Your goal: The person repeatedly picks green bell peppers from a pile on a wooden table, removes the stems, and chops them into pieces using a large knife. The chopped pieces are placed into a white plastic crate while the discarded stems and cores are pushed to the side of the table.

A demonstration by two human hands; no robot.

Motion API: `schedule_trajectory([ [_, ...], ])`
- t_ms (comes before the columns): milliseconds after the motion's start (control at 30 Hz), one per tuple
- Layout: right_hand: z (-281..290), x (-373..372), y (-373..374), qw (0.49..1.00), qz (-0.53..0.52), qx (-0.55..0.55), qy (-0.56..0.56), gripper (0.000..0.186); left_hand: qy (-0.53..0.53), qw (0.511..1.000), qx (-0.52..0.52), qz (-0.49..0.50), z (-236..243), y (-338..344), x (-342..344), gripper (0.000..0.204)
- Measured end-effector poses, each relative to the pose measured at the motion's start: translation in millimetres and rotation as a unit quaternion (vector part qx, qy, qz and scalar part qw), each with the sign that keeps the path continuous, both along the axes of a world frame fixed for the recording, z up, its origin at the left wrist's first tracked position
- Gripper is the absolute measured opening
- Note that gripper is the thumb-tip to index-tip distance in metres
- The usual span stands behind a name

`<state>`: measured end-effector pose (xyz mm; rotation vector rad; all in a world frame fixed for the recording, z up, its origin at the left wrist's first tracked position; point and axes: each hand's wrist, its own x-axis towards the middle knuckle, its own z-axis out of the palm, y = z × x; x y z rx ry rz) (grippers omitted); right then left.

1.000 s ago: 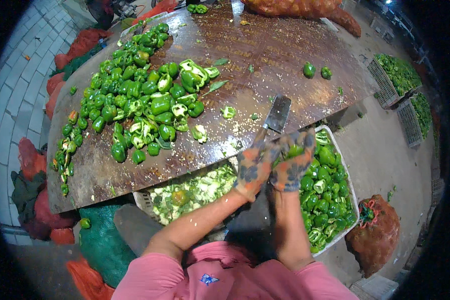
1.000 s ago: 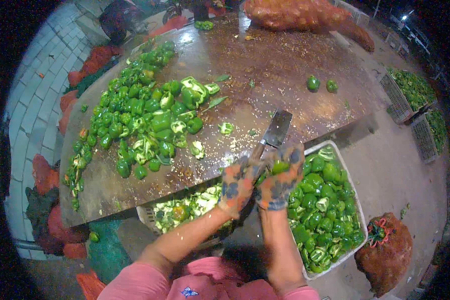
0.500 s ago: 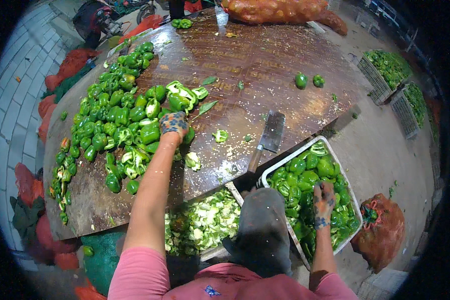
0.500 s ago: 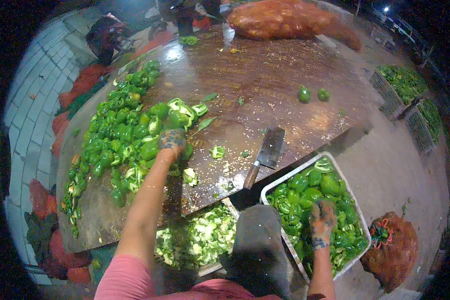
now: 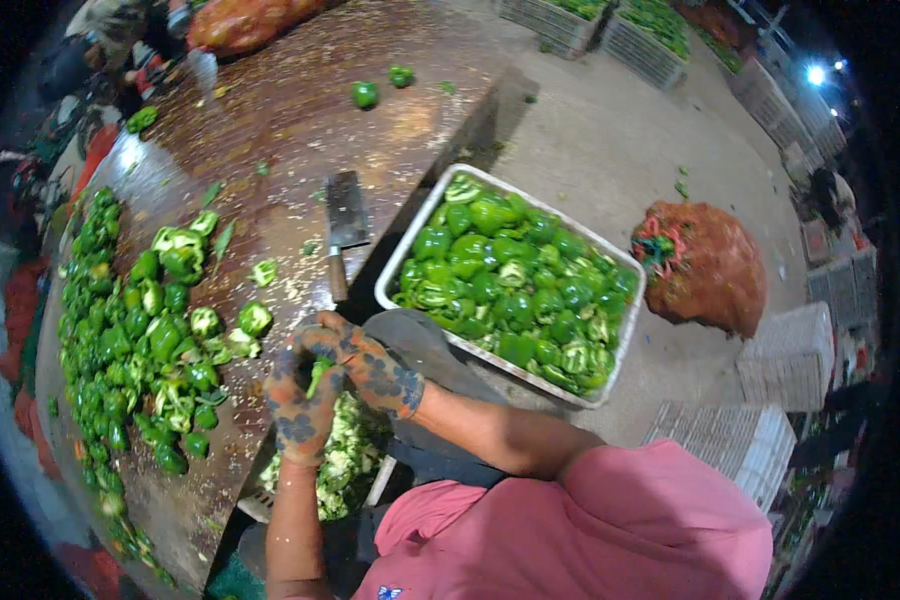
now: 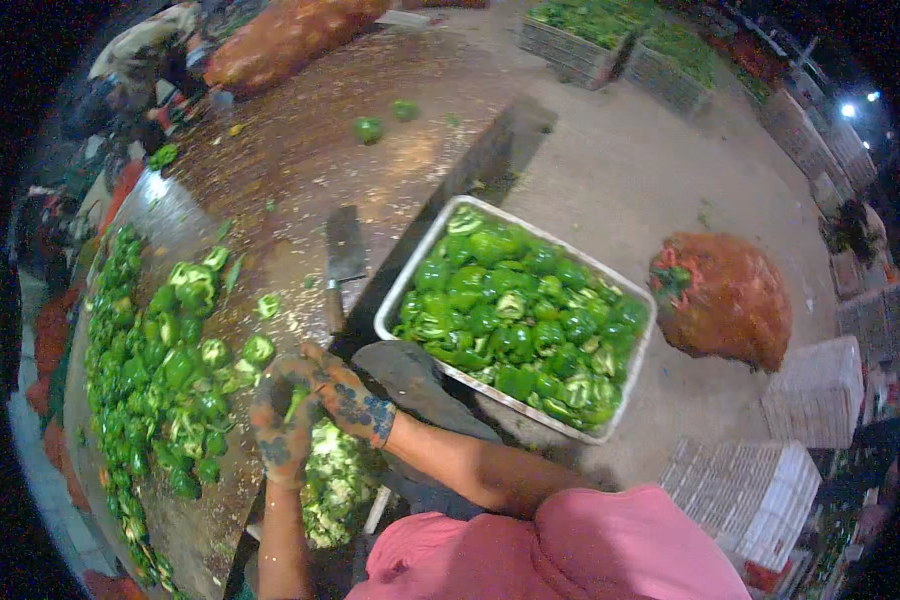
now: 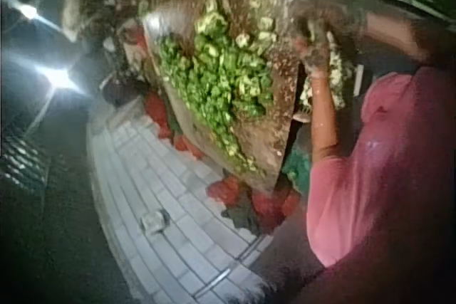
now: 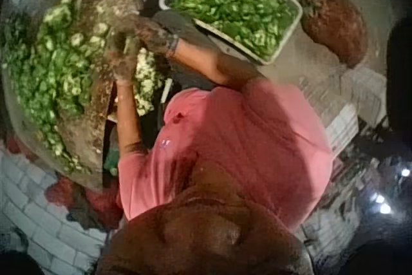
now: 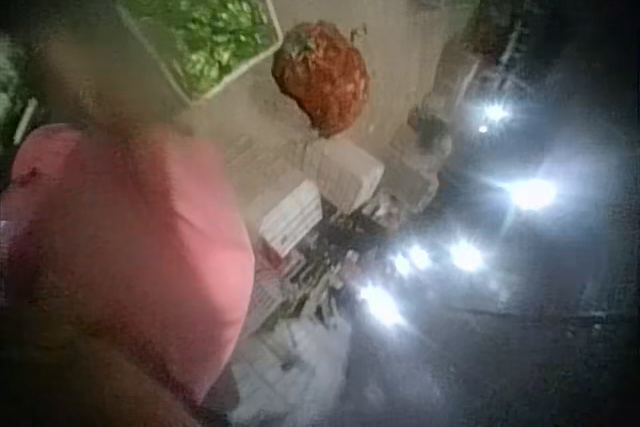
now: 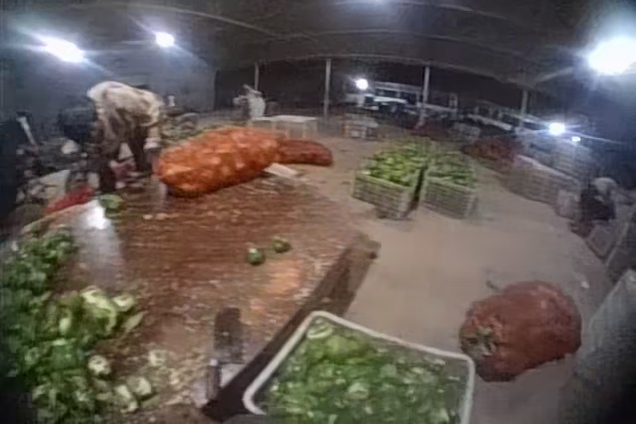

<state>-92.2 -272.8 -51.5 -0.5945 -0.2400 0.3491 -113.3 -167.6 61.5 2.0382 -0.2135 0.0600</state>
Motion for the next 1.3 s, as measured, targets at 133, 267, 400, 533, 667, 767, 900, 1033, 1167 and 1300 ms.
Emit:
schedule_trajectory([
  [133, 29, -7, -54, 0.987, 0.039, -0.091, -0.125, 0.074, 0.019, 0.991, -0.126, -0.032, 27, -31, -2, 0.040],
  [267, 11, 12, -91, 0.923, 0.061, -0.244, -0.291, 0.050, 0.075, 0.981, -0.107, -0.142, 36, -52, -4, 0.036],
  [400, 58, 15, -194, 0.853, -0.024, -0.522, -0.009, 0.051, 0.134, 0.952, 0.190, -0.198, 17, -31, -11, 0.034],
  [533, -70, 18, -344, 0.288, -0.273, -0.916, -0.060, 0.064, 0.143, 0.936, 0.321, -0.011, -39, 46, 3, 0.035],
  [667, -145, 27, -350, 0.189, -0.259, -0.947, 0.018, 0.067, -0.020, 0.869, 0.478, 0.126, -52, 77, 60, 0.042],
  [767, -118, 34, -339, 0.350, -0.321, -0.878, -0.062, 0.064, 0.054, 0.818, 0.570, 0.059, -86, 101, 102, 0.047],
  [900, 21, 35, -198, 0.774, -0.262, -0.575, -0.041, 0.052, 0.027, 0.906, 0.410, 0.099, -85, 98, 117, 0.041],
  [1033, 32, 19, -92, 0.968, -0.085, -0.236, 0.029, 0.060, 0.091, 0.995, -0.030, 0.038, -21, 4, 74, 0.047],
  [1167, 36, 9, -53, 0.991, -0.115, -0.061, -0.008, 0.039, 0.145, 0.979, -0.141, -0.008, 7, -31, 22, 0.036],
  [1300, 66, -13, -78, 0.943, -0.149, -0.270, -0.122, 0.023, 0.149, 0.951, -0.270, 0.005, 5, -43, -16, 0.033],
])
